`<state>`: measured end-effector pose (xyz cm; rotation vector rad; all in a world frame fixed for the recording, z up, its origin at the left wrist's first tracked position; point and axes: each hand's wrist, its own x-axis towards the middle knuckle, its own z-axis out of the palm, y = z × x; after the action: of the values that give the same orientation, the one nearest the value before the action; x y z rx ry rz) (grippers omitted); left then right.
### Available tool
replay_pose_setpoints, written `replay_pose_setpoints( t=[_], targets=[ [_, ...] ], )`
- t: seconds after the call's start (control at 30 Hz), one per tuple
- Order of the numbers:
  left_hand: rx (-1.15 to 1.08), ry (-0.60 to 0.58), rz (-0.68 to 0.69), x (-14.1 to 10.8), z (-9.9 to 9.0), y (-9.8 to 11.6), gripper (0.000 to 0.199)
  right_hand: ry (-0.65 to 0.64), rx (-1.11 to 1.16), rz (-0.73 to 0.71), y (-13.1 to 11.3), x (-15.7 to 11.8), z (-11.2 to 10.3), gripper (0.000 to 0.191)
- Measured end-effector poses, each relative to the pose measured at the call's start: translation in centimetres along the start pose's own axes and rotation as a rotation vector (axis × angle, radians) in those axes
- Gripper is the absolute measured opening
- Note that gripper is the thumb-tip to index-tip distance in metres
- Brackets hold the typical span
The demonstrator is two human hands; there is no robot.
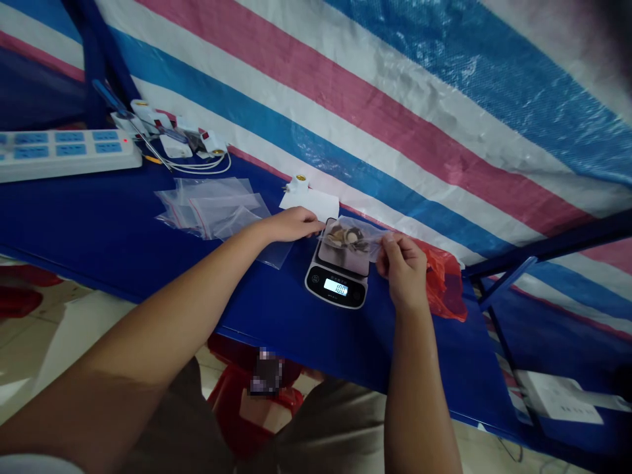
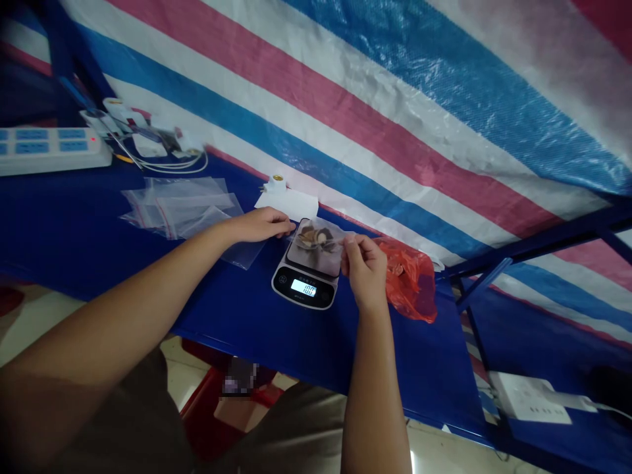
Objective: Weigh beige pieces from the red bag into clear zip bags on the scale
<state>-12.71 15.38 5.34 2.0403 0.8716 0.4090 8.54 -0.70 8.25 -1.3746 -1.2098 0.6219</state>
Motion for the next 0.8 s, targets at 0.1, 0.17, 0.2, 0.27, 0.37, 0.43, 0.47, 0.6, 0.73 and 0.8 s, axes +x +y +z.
replay_pose_setpoints(
  t=[0.1, 0.17, 0.2, 0.27, 0.37, 0.43, 0.47, 0.6, 0.73, 0.8],
  targets=[
    [0.045, -0.035, -0.032, -0.12, -0.02, 0.08, 0.046, 0.014, 0.046, 0.074, 0.27, -0.21, 0.04, 0.032],
    [0.032, -0.075, -0.026, -0.18, -0.05, 0.16, 0.042, 0.03, 0.063, 0.093, 0.39, -0.34, -0.03, 0.033],
    [0.008, -0.094, -0.021, -0.2, -0.06, 0.21, 0.037, 0.032, 0.063, 0.095, 0.39, -0.38, -0.08, 0.034],
    [-0.039, -0.118, -0.007, -0.2, -0.06, 0.31, 0.026, 0.023, 0.067, 0.088, 0.25, -0.41, -0.16, 0.035],
    [-0.037, -0.11, -0.015, -0.19, -0.02, 0.45, 0.025, 0.007, 0.101, 0.08, -0.1, -0.33, -0.23, 0.033],
    [-0.042, -0.121, -0.028, -0.23, 0.0, 0.55, 0.03, 0.001, 0.126, 0.088, -0.21, -0.23, -0.22, 0.033],
    [-0.061, -0.143, -0.03, -0.26, 0.0, 0.61, 0.031, -0.011, 0.116, 0.089, -0.2, -0.19, -0.2, 0.033],
    [-0.096, -0.187, -0.016, -0.35, 0.09, 0.77, 0.03, -0.058, 0.051, 0.057, -0.06, -0.22, 0.11, 0.032],
    [-0.083, -0.179, 0.012, -0.39, 0.16, 0.85, 0.019, -0.028, 0.053, 0.082, 0.04, -0.37, 0.37, 0.032],
    [-0.132, -0.145, 0.033, -0.47, 0.12, 0.97, 0.019, -0.007, 0.07, 0.079, 0.24, -0.34, 0.26, 0.032]
  ],
)
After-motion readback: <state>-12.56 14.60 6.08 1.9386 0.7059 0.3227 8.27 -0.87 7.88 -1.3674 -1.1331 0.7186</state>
